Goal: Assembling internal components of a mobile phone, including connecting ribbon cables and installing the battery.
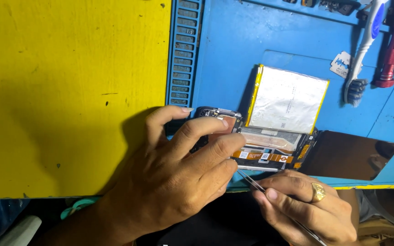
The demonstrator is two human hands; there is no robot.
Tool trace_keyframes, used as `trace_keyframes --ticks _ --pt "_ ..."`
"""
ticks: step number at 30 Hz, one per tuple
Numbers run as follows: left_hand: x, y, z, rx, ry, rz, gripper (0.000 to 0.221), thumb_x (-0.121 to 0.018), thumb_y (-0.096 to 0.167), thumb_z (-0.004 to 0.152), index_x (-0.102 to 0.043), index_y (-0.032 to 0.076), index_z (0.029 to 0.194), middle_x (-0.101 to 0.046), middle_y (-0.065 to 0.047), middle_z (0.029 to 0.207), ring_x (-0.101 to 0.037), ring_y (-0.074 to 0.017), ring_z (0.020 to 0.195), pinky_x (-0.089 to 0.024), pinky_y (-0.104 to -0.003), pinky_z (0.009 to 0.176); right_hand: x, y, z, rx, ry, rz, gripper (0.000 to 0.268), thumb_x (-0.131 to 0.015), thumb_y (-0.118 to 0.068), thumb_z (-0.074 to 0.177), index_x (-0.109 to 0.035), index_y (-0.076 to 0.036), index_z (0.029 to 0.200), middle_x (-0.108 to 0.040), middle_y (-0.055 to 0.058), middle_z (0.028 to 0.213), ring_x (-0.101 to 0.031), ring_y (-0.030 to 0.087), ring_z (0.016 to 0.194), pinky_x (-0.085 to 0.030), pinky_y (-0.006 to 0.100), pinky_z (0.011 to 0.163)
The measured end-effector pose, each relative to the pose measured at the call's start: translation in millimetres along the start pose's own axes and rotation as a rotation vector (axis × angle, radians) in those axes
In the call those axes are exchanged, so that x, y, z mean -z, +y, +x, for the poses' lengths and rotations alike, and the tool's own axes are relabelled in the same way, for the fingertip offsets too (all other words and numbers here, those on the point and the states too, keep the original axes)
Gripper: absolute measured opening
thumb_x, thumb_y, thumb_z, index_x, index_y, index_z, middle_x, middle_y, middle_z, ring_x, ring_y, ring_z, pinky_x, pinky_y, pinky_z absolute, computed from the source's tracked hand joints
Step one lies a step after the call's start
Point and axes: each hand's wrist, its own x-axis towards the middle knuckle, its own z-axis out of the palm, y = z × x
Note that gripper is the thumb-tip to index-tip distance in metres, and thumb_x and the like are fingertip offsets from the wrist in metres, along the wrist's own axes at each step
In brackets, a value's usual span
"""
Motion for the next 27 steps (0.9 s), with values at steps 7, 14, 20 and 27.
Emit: trace_keyframes --ticks 7,14,20,27 --pt "3 0 -1 -0.01 -0.003 0.041 0.016 -0.073 0.01 0.1 -0.067 0.015 0.085 -0.07 0.003 0.121 -0.063 -0.0199 0.118 -0.039 -0.046 0.099 -5 -9 3 -0.064 0.02 -0.03 0.025 -0.079 -0.001 0.081 -0.063 -0.003 0.099 -0.072 0.013 0.079 -0.071 0.018 0.06 -0.064 0.024 0.06" --pt "5 1 -4 -0.017 -0.032 0.018 0.015 -0.083 0.014 0.093 -0.068 0.015 0.09 -0.069 0.0 0.125 -0.061 -0.0222 0.122 -0.037 -0.048 0.1 -13 -7 -8 -0.074 0.133 0.012 0.025 -0.08 0.003 0.076 -0.062 0.0 0.093 -0.072 0.016 0.079 -0.076 0.019 0.065 -0.067 0.027 0.065" --pt "11 1 -4 -0.02 -0.048 -0.011 0.016 -0.086 0.018 0.093 -0.07 0.015 0.092 -0.069 -0.001 0.127 -0.062 -0.0227 0.125 -0.035 -0.048 0.103 -15 -4 -13 -0.065 0.178 0.033 0.026 -0.081 0.001 0.074 -0.062 0.001 0.092 -0.074 0.019 0.083 -0.08 0.021 0.071 -0.07 0.029 0.073" --pt "17 2 -4 0.029 0.027 -0.114 0.013 -0.081 0.013 0.087 -0.07 0.015 0.095 -0.067 -0.005 0.121 -0.061 -0.0263 0.114 -0.039 -0.047 0.096 -12 -9 -11 -0.105 0.156 -0.018 0.024 -0.082 -0.001 0.075 -0.064 -0.001 0.091 -0.076 0.017 0.089 -0.081 0.02 0.078 -0.067 0.03 0.083"
